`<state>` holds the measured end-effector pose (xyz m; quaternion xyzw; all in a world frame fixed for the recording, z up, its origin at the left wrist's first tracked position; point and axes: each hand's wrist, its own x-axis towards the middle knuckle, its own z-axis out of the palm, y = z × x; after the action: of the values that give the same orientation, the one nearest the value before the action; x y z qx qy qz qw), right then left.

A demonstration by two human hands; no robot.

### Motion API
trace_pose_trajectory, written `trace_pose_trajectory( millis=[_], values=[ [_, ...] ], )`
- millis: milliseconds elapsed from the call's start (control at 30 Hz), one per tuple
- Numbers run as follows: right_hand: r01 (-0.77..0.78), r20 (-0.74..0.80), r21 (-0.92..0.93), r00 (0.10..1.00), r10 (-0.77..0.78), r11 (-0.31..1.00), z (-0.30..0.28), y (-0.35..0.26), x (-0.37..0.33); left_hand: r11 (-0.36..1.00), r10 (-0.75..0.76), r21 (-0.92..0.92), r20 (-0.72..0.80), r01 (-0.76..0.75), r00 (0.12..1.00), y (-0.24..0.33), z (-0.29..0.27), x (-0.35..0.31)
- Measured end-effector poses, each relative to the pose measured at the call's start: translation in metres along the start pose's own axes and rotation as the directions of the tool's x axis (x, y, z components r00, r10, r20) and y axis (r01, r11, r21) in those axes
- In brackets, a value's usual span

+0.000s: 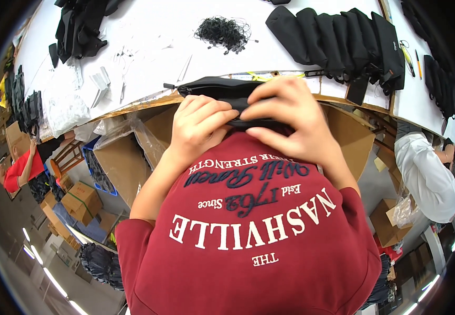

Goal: Inspecting, cleaning, and packing black soft padded pouches into cardboard boxes.

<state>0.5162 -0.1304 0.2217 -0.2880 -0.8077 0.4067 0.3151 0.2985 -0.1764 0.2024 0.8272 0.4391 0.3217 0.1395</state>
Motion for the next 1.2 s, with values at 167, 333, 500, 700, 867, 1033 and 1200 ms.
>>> trace_pose_trajectory(
  millis=[167, 333, 500, 700, 867, 1033, 1200],
  values=[
    [-0.297, 0.352, 0.121, 0.905, 0.239, 0.947, -0.033, 0.041, -0.013, 0.823, -0.282, -0.307, 0.511, 0.479, 0.812, -0.007, -0.036, 0.009],
    [-0.435, 0.309, 0.174, 0.876, 0.370, 0.884, -0.018, 0.056, -0.025, 0.704, -0.250, -0.265, 0.775, 0.658, 0.580, -0.025, -0.054, 0.022],
    [-0.549, 0.027, 0.498, 0.783, 0.621, 0.671, -0.032, 0.083, -0.033, 0.705, -0.382, -0.267, 0.638, 0.657, 0.669, -0.037, -0.048, 0.006],
    [-0.478, -0.193, 0.625, 0.672, 0.715, 0.617, -0.073, 0.105, -0.054, 0.759, -0.397, -0.186, 0.628, 0.624, 0.670, -0.032, -0.047, 0.017],
    [-0.594, 0.227, 0.561, 0.781, 0.582, 0.577, -0.109, 0.077, -0.054, 0.735, -0.363, -0.186, 0.704, 0.652, 0.610, -0.038, -0.047, 0.017],
    [0.032, -0.383, 0.901, 0.527, 0.758, 0.433, -0.088, 0.114, -0.041, 0.754, -0.425, -0.182, 0.598, 0.632, 0.680, -0.019, -0.045, 0.027],
    [0.344, -0.081, 0.908, 0.702, 0.707, -0.238, -0.039, 0.112, 0.022, 0.818, -0.346, -0.153, 0.639, 0.554, 0.687, -0.004, -0.036, 0.038]
  ],
)
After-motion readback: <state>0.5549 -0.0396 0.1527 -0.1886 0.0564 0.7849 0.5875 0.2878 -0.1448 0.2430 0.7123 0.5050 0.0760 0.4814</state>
